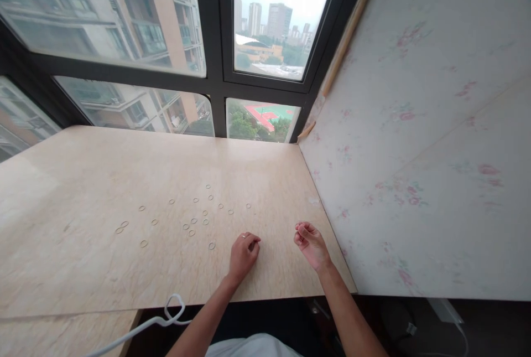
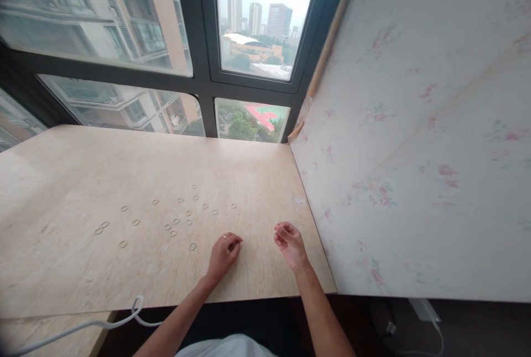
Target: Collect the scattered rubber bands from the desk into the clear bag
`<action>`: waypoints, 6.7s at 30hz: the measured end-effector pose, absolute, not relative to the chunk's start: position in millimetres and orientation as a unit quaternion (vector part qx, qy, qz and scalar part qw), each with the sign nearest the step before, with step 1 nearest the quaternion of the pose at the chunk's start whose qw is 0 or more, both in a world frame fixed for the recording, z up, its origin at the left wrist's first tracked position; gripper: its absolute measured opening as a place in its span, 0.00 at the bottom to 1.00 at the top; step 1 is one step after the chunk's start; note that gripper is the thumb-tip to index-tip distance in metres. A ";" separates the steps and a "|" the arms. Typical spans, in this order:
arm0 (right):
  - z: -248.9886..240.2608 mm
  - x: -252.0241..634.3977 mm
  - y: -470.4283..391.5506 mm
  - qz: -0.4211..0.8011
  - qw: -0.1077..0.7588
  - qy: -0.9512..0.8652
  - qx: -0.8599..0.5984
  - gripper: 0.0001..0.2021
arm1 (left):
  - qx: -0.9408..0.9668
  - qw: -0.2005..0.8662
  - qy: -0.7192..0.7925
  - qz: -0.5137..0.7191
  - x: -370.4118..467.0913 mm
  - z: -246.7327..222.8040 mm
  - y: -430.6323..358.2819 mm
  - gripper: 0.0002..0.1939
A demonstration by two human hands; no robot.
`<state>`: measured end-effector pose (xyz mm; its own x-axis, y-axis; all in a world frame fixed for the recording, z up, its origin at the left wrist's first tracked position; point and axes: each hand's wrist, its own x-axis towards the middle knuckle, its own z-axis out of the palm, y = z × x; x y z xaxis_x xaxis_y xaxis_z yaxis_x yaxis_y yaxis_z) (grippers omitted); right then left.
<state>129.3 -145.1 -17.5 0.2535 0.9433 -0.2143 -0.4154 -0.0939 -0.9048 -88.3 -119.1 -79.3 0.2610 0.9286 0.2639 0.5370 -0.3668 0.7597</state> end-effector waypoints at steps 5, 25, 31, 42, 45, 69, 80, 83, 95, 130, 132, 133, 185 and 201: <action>-17.9 170.5 -155.3 0.536 0.604 -0.273 -0.523 0.14 | 0.740 0.261 0.507 0.356 -86.0 -82.2 -117.8 0.07; -33.0 199.7 -132.8 0.433 0.526 -0.362 -0.636 0.17 | 0.730 0.255 0.526 0.353 -83.5 -82.1 -118.9 0.08; -28.6 203.9 -128.8 0.410 0.489 -0.398 -0.659 0.18 | 0.725 0.265 0.527 0.357 -83.1 -81.6 -118.2 0.08; -32.1 203.6 -125.3 0.373 0.411 -0.474 -0.683 0.11 | 0.720 0.269 0.526 0.363 -83.1 -79.7 -118.4 0.08; -33.4 205.5 -125.5 0.354 0.391 -0.491 -0.693 0.10 | 0.721 0.266 0.529 0.361 -82.9 -80.2 -118.1 0.08; -43.1 135.8 -177.0 0.351 0.367 -0.591 -0.627 0.14 | 0.716 0.294 0.514 0.370 -85.2 -83.2 -122.9 0.09; -80.4 100.8 -191.3 0.239 0.354 -0.707 -0.564 0.11 | 0.647 0.378 0.538 0.386 -109.2 -74.4 -144.9 0.09; -85.0 100.8 -190.9 0.206 0.364 -0.708 -0.570 0.12 | 0.622 0.364 0.567 0.399 -128.7 -71.9 -156.8 0.09; -88.0 99.8 -191.3 0.174 0.354 -0.705 -0.590 0.12 | 0.618 0.241 0.683 0.305 -202.8 -64.2 -133.0 0.18; -88.5 98.1 -191.9 0.186 0.344 -0.702 -0.596 0.11 | 0.627 0.192 0.740 0.150 -242.9 -43.1 -72.9 0.07; -88.4 98.1 -192.1 0.187 0.343 -0.701 -0.597 0.11 | 0.633 0.198 0.737 0.131 -243.1 -39.4 -70.1 0.07; -88.5 98.2 -192.2 0.187 0.343 -0.700 -0.597 0.11 | 0.636 0.200 0.735 0.124 -243.2 -37.5 -68.6 0.06; -76.5 101.2 -180.4 0.297 0.450 -0.587 -0.603 0.07 | 0.610 0.590 0.419 0.323 74.8 -39.2 -64.6 0.04; -78.0 104.0 -181.6 0.317 0.452 -0.575 -0.604 0.07 | 0.687 0.468 0.433 0.349 72.5 -32.6 -73.0 0.06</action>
<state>104.0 -181.6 -78.0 0.1383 0.9808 0.1378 0.4075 0.0705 -0.9105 72.5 -73.0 -32.6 0.3817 0.9213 0.0745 0.2691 -0.1879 0.9446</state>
